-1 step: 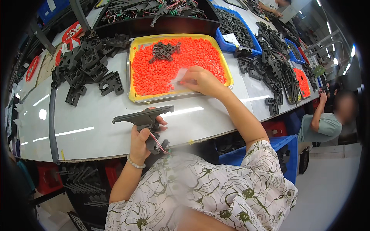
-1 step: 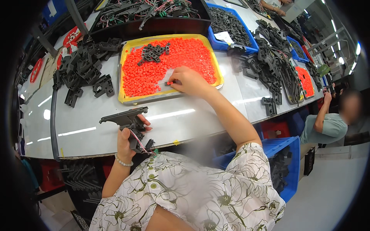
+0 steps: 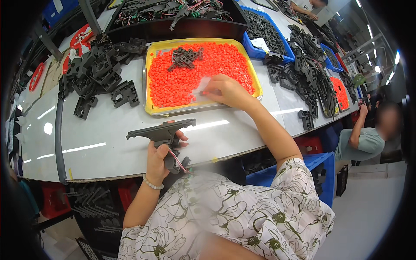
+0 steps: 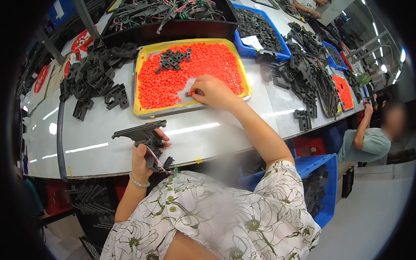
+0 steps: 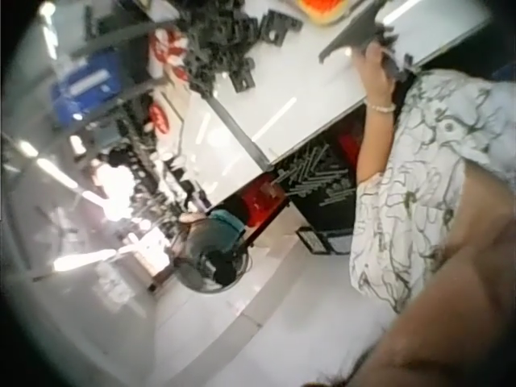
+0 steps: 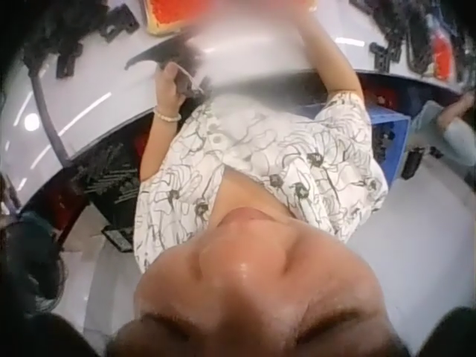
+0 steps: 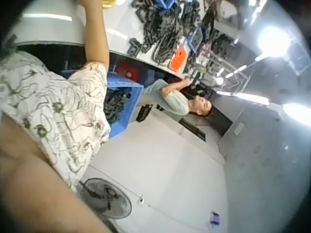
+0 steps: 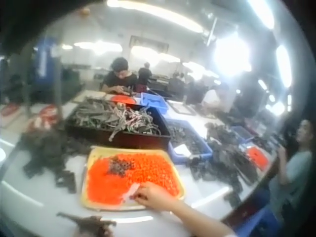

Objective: The person assembles plastic housings by hand, inserting internal components and wiring harnesses into them.

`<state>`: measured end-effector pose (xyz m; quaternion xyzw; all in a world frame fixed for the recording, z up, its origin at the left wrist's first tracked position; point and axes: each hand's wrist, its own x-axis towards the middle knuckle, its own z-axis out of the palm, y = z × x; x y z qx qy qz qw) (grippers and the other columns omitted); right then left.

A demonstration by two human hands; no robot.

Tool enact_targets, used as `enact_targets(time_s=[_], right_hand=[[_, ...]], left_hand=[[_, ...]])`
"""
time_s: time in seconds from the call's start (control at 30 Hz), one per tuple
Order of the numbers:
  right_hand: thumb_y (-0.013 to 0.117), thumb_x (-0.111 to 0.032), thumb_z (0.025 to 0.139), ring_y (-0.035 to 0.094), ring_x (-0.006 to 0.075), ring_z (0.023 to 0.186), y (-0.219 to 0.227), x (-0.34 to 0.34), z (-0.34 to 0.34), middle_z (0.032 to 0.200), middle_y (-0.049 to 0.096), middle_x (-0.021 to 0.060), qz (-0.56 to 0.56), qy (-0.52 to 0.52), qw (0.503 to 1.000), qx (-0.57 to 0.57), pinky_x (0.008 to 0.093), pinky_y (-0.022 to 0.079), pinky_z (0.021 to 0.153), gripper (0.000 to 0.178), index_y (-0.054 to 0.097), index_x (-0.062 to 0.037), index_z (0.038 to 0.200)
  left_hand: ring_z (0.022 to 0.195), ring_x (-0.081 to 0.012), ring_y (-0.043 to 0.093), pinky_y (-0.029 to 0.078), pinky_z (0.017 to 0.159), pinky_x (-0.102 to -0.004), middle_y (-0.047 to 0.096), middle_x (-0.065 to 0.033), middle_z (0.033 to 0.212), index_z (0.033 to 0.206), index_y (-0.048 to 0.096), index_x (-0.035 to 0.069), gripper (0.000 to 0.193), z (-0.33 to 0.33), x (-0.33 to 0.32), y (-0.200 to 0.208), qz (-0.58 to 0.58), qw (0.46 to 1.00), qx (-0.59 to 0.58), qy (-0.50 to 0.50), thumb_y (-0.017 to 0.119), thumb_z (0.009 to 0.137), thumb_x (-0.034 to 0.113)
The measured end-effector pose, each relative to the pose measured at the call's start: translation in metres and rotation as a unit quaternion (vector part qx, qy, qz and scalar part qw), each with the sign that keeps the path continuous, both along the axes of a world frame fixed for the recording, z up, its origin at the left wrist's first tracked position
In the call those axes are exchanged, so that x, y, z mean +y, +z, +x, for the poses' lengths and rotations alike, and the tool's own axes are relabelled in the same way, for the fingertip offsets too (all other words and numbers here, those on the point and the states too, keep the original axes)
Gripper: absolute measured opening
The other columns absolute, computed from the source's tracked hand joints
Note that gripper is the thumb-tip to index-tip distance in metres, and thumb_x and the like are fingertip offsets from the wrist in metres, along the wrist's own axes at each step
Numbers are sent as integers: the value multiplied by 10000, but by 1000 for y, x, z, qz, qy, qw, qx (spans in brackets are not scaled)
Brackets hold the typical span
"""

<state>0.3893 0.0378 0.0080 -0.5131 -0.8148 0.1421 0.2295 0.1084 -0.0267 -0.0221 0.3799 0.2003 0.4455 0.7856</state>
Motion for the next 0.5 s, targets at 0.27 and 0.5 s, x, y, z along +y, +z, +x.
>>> enact_targets(time_s=[0.27,0.5], right_hand=[[638,-98,728,568,269,792,10,-4,-7,797,587,100,7,-49,998,29,361,464,721,120,642,-45,836],[632,-5,733,565,207,776,26,-13,-21,810,587,67,123,20,989,78,316,464,692,196,657,-53,921]], left_hand=[[962,-236,565,493,817,-355,554,-144,1030,1290,374,-19,757,0,2,-3,-9,1000,-10,-3,682,759,425],[961,-231,567,491,822,-356,558,-139,1024,1295,370,-13,748,-2,2,3,-4,1000,-20,23,683,762,408]])
